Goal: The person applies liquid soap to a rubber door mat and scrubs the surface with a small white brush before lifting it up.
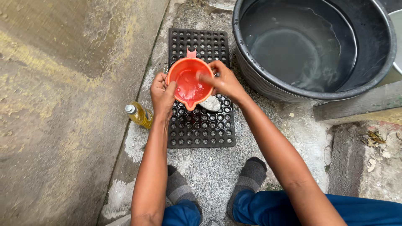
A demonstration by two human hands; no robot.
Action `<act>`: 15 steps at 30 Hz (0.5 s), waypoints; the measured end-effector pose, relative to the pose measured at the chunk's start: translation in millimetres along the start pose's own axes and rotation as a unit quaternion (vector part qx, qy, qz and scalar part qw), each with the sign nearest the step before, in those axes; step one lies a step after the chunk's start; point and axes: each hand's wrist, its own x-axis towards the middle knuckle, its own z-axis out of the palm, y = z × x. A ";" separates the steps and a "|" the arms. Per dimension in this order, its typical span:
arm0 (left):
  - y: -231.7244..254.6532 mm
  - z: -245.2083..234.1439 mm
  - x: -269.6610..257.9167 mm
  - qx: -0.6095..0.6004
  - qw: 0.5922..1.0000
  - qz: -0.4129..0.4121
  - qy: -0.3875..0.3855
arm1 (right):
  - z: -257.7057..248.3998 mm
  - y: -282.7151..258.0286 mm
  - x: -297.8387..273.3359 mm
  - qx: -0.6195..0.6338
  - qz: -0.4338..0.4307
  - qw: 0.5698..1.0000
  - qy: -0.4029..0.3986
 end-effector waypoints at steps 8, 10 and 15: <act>-80.5 -47.3 -17.3 0.000 0.961 -0.260 0.094 | 51.4 -3.6 -18.6 -0.408 -0.319 0.853 0.062; -129.5 -56.9 -22.4 0.010 0.934 -0.334 0.127 | 66.6 2.9 -26.1 -0.450 -0.313 0.836 0.036; -206.1 -65.4 -36.2 -0.250 0.894 -0.351 0.119 | 86.1 18.1 -25.8 -0.481 -0.295 0.826 0.012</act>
